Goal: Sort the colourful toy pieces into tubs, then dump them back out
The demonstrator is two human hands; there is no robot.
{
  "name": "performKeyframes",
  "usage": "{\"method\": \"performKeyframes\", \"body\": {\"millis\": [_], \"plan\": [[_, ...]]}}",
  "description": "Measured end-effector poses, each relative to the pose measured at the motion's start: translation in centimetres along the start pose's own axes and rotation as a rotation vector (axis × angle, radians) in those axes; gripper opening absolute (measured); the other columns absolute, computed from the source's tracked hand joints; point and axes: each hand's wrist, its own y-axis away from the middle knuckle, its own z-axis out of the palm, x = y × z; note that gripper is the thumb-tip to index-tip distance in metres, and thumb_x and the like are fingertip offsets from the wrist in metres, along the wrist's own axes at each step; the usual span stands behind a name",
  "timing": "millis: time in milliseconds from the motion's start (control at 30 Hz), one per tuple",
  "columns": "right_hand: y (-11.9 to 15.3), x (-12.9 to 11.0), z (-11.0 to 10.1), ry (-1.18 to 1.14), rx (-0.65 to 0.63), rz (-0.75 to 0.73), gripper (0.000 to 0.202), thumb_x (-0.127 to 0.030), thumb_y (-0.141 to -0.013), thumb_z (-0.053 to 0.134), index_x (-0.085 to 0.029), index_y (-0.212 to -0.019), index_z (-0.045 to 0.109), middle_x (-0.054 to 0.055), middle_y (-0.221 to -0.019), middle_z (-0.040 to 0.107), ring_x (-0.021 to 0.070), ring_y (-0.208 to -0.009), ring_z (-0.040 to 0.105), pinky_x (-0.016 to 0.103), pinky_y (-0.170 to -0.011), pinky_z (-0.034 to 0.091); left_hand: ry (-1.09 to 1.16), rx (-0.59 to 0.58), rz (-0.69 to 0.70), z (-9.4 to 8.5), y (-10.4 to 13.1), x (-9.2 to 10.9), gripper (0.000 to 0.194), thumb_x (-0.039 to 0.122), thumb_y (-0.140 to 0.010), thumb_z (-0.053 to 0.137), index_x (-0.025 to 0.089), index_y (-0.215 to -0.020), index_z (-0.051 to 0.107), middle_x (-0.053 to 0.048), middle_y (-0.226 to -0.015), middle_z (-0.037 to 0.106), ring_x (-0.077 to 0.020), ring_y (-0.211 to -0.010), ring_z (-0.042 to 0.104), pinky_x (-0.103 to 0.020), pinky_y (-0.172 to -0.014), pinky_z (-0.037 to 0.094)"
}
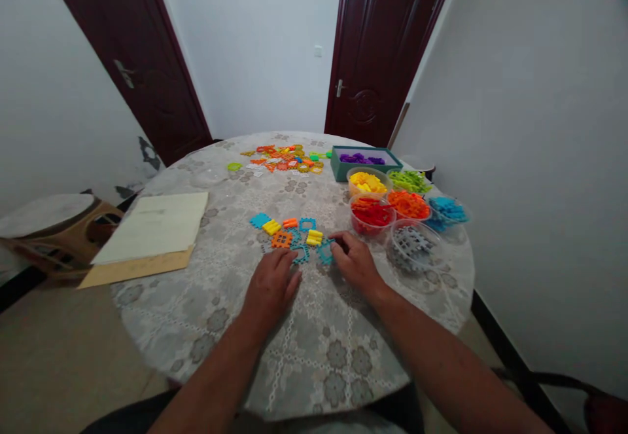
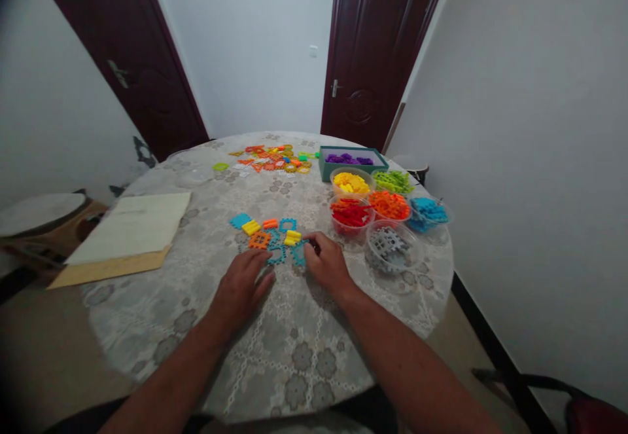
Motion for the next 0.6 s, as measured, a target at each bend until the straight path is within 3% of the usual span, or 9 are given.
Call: {"method": "performKeyframes", "body": {"millis": [200, 333, 467, 600], "plan": [[-0.3, 1.3, 0.1, 0.041, -0.066, -0.019, 0.029, -0.029, -0.093, 0.053, -0.018, -0.11, 0.074, 0.003, -0.091, 0.074, 0.0188, -0.08, 0.066, 0.029, -0.073, 0.048, -0.202, -0.158, -0.06, 1.2, -1.5, 0.7, 0.019, 0.016, -0.097, 0.059, 0.021, -0.113, 0.067, -0.013, -0.122, 0.065, -0.03, -0.111, 0.06, -0.051, -0.1, 0.053], [0.0, 1.2, 0.3, 0.024, -0.119, -0.041, 0.029, -0.032, -0.094, 0.054, -0.02, -0.112, 0.072, 0.003, -0.094, 0.073, 0.0193, -0.085, 0.065, 0.03, -0.078, 0.049, -0.178, -0.201, -0.088, 1.1, -2.0, 1.0, 0.011, 0.013, -0.096, 0.056, 0.021, -0.095, 0.065, -0.012, -0.107, 0.065, -0.0291, -0.104, 0.059, -0.049, -0.098, 0.052], [0.4, 1.1, 0.1, -0.099, -0.164, -0.036, 0.029, -0.038, -0.097, 0.054, -0.022, -0.116, 0.069, 0.002, -0.092, 0.07, 0.0187, -0.08, 0.063, 0.03, -0.074, 0.051, 0.092, -0.115, -0.178, 0.1, -1.4, 1.8, 0.012, 0.021, -0.101, 0.05, 0.022, -0.097, 0.061, -0.009, -0.103, 0.064, -0.0267, -0.102, 0.058, -0.046, -0.096, 0.051], [0.7, 0.9, 0.5, -0.235, -0.248, -0.026, 0.031, -0.041, -0.099, 0.055, -0.023, -0.121, 0.068, 0.003, -0.099, 0.072, 0.0183, -0.08, 0.064, 0.031, -0.075, 0.053, 0.522, -0.124, -0.413, -0.8, -0.8, 3.0, 0.02, 0.035, -0.106, 0.045, 0.024, -0.102, 0.061, -0.006, -0.1, 0.066, -0.0218, -0.095, 0.062, -0.038, -0.087, 0.052]]}}
